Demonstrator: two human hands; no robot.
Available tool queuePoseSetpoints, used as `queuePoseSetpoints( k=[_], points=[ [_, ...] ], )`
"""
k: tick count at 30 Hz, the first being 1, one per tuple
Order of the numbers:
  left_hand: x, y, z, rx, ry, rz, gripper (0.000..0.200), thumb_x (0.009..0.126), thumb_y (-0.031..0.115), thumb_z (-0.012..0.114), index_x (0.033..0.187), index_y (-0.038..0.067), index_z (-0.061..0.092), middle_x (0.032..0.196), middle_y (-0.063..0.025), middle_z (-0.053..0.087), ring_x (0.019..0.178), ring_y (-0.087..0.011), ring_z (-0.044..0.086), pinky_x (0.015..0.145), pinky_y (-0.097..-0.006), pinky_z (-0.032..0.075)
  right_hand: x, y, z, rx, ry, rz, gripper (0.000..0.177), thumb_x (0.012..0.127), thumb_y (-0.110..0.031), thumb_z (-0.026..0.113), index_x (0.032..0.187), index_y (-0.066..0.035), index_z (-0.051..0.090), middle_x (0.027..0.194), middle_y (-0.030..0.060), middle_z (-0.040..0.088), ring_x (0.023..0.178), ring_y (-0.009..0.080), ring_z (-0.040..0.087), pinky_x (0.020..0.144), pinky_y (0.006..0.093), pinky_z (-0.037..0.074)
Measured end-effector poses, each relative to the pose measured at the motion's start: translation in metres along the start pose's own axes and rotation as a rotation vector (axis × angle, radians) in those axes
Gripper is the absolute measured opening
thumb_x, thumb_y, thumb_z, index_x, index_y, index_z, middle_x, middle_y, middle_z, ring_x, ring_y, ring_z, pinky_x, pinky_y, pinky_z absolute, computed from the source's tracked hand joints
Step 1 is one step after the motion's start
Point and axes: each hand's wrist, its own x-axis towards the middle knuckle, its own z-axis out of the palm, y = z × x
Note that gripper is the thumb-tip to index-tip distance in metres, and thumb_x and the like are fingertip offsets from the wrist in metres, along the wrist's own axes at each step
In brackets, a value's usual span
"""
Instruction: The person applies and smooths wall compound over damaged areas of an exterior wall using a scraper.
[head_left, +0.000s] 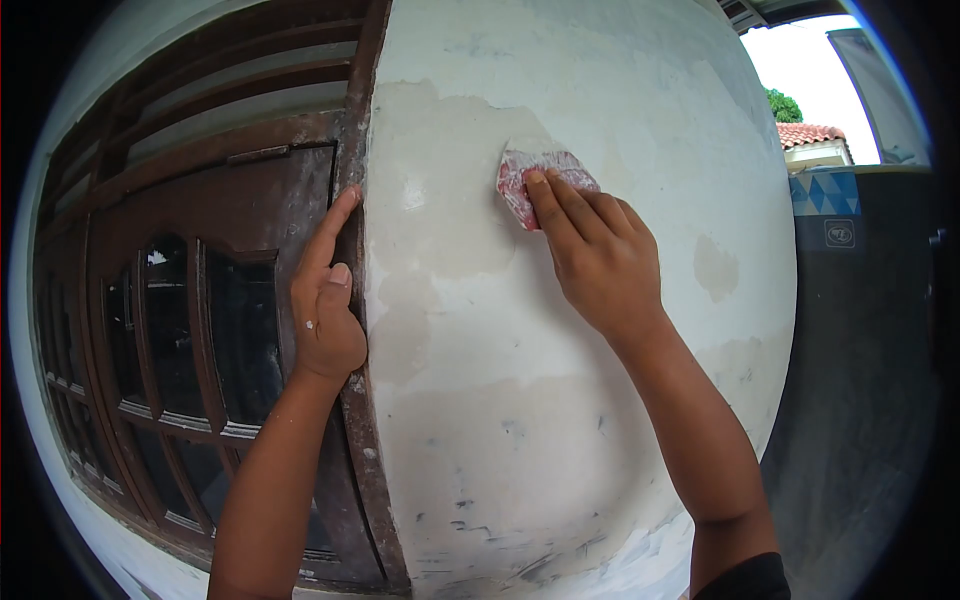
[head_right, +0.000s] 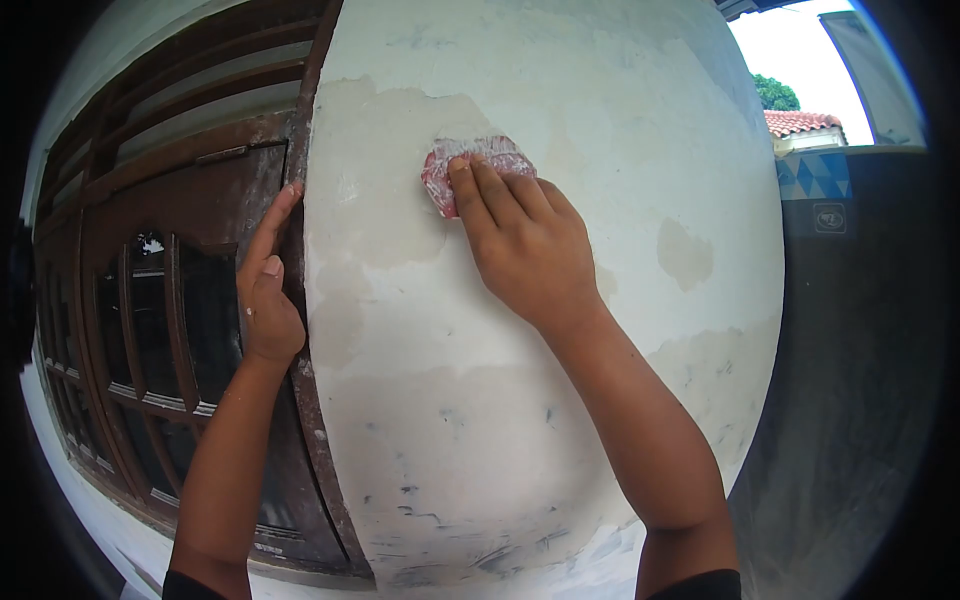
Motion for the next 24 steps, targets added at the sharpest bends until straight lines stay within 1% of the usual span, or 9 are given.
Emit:
queuePoseSetpoints(
  k=[2,4,7,10,11,16,19,22,24],
  points=[
    [0.000,-0.002,0.000,-0.004,0.000,0.008,0.062,0.096,0.023,0.036,0.144,-0.015,0.047,0.146,-0.0276,0.055,0.142,-0.0354,0.048,0.121,-0.0403,0.030,-0.002,-0.002,0.002,-0.004,-0.020,0.004,0.039,0.084,-0.006,0.066,0.122,0.003,0.069,0.114,0.0130,0.073,0.095,0.0223,0.068,0.079,0.0328,0.057],
    [0.000,-0.002,0.000,-0.013,0.005,0.007,0.062,0.096,0.023,0.036,0.144,-0.015,0.047,0.146,-0.0275,0.055,0.142,-0.0350,0.048,0.121,-0.0403,0.030,-0.014,-0.019,-0.009,0.035,-0.095,0.006,0.040,0.084,-0.006,0.066,0.123,0.003,0.069,0.114,0.0134,0.073,0.098,0.0228,0.068,0.081,0.0330,0.057],
    [-0.001,-0.003,-0.001,-0.011,0.000,0.022,0.062,0.097,0.024,0.036,0.144,-0.015,0.047,0.146,-0.0275,0.055,0.142,-0.0348,0.048,0.121,-0.0404,0.030,-0.034,-0.042,-0.032,0.089,-0.078,-0.005,0.038,0.085,-0.007,0.067,0.122,0.002,0.071,0.112,0.0131,0.074,0.093,0.0226,0.069,0.080,0.0331,0.058],
    [-0.001,-0.001,-0.001,0.009,-0.001,0.008,0.062,0.097,0.024,0.037,0.144,-0.015,0.047,0.146,-0.0273,0.055,0.142,-0.0347,0.048,0.122,-0.0405,0.030,-0.028,-0.036,-0.042,0.076,-0.024,0.014,0.036,0.086,-0.008,0.068,0.121,0.001,0.072,0.111,0.0126,0.074,0.091,0.0226,0.069,0.078,0.0329,0.058],
    [-0.001,0.000,-0.001,0.009,-0.001,0.009,0.062,0.097,0.024,0.037,0.144,-0.015,0.047,0.146,-0.0273,0.055,0.142,-0.0347,0.048,0.122,-0.0405,0.030,-0.021,-0.031,-0.040,0.090,-0.025,0.066,0.037,0.086,-0.008,0.068,0.122,0.000,0.072,0.112,0.0118,0.074,0.091,0.0217,0.069,0.079,0.0325,0.057],
    [-0.001,-0.001,0.000,-0.007,0.000,-0.007,0.062,0.097,0.024,0.036,0.144,-0.014,0.047,0.145,-0.0273,0.055,0.141,-0.0348,0.049,0.121,-0.0407,0.031,0.019,0.007,0.005,-0.024,0.054,0.060,0.040,0.084,-0.007,0.066,0.123,0.000,0.070,0.114,0.0106,0.074,0.095,0.0210,0.068,0.081,0.0326,0.056],
    [-0.001,-0.001,0.000,-0.001,-0.002,0.002,0.062,0.096,0.024,0.036,0.144,-0.014,0.048,0.145,-0.0276,0.056,0.141,-0.0350,0.049,0.121,-0.0407,0.031,0.018,0.008,0.018,0.008,-0.008,0.063,0.040,0.084,-0.006,0.065,0.123,0.001,0.069,0.115,0.0116,0.073,0.098,0.0223,0.068,0.081,0.0329,0.057],
    [0.000,0.000,-0.001,0.013,-0.003,0.016,0.062,0.096,0.024,0.036,0.143,-0.014,0.048,0.144,-0.0277,0.056,0.140,-0.0353,0.050,0.121,-0.0408,0.032,-0.007,-0.012,0.002,0.046,-0.071,0.000,0.040,0.084,-0.006,0.065,0.123,0.003,0.069,0.115,0.0129,0.073,0.099,0.0233,0.069,0.082,0.0333,0.058],
    [0.000,-0.001,-0.001,0.018,-0.002,0.019,0.062,0.096,0.024,0.036,0.143,-0.014,0.049,0.144,-0.0278,0.056,0.140,-0.0354,0.050,0.120,-0.0408,0.032,-0.026,-0.029,-0.015,0.069,-0.077,-0.014,0.039,0.085,-0.007,0.066,0.123,0.003,0.070,0.115,0.0138,0.073,0.098,0.0237,0.069,0.082,0.0338,0.058]
  ],
)
